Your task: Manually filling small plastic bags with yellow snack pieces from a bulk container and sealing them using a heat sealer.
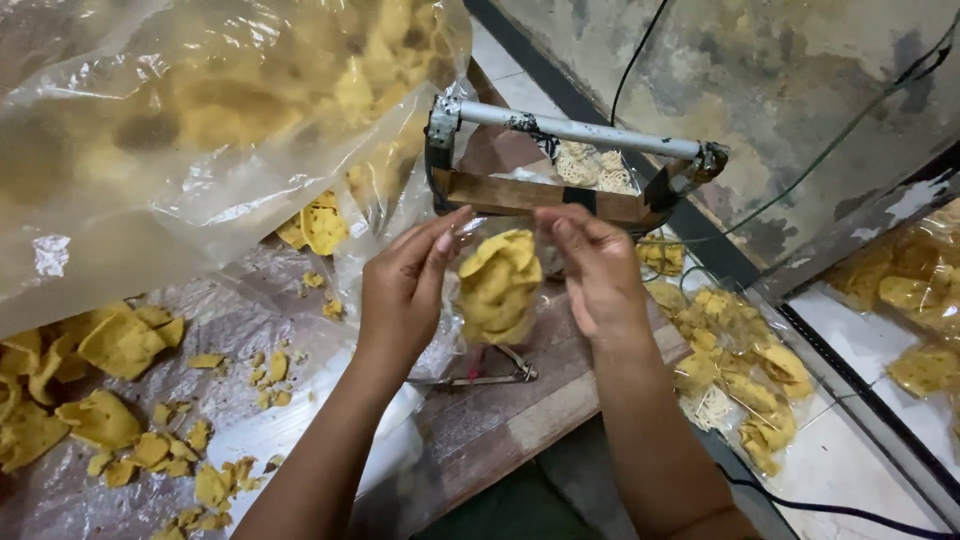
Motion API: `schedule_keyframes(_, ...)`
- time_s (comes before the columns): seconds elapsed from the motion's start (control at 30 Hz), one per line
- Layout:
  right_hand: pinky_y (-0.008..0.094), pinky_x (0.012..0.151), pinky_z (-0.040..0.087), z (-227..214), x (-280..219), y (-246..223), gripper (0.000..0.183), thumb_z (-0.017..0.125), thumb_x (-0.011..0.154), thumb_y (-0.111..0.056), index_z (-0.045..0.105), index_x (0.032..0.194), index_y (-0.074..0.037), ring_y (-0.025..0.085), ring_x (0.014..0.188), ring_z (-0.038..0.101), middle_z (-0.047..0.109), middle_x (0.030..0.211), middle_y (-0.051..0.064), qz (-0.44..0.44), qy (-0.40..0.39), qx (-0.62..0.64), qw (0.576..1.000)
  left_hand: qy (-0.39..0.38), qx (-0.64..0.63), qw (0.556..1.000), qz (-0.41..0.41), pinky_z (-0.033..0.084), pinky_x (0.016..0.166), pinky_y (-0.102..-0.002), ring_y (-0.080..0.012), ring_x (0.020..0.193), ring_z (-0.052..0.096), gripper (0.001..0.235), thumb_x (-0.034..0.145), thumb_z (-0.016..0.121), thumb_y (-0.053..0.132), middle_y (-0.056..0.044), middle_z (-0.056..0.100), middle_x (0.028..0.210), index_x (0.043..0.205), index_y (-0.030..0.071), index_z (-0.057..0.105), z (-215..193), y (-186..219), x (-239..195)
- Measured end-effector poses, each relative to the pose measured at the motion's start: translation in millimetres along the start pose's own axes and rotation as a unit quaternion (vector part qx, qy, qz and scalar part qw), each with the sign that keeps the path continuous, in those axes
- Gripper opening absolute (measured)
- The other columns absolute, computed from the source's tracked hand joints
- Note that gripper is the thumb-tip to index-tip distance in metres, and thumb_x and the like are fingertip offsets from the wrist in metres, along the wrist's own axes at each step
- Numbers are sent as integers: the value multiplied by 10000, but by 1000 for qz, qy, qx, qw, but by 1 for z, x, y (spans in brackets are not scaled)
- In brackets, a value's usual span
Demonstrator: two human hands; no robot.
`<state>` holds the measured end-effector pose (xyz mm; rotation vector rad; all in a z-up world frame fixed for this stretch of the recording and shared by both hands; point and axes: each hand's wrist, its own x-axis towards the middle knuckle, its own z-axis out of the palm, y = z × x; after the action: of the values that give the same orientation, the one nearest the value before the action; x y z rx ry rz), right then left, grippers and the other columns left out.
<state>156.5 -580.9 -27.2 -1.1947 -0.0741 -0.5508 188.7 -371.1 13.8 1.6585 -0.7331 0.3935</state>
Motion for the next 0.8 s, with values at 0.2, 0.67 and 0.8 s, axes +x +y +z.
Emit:
schedule_keyframes(0.2, 237, 829, 513, -23, 5, -5, 159, 693, 923, -46, 740, 1059, 23, 133, 899, 635, 704, 1023, 120, 17, 25, 17, 999, 4, -54, 998, -6, 493, 1016, -485, -361, 1170, 667, 294, 1070, 472, 113, -150, 742, 1163, 1189, 56, 734, 15, -23, 8)
schedule_keyframes(0.67, 278, 851, 618, -44, 25, -8, 95, 726, 882, 39, 694, 968, 17, 248, 929, 770, 758, 949, 175, 4, 59, 47, 997, 11, -69, 996, -52, 521, 984, -443, -322, 1088, 715, 209, 1033, 588, 133, -128, 771, 1088, 1126, 82, 767, 32, -11, 22)
schedule_keyframes(0.8, 283, 856, 626, -50, 24, 0, 89, 720, 892, 26, 689, 975, 18, 251, 933, 768, 753, 954, 161, 10, 68, 53, 996, 22, -154, 979, -136, 525, 982, -372, -173, 1031, 670, 210, 1006, 629, 125, -136, 773, 1086, 1156, 48, 755, 34, -8, 20)
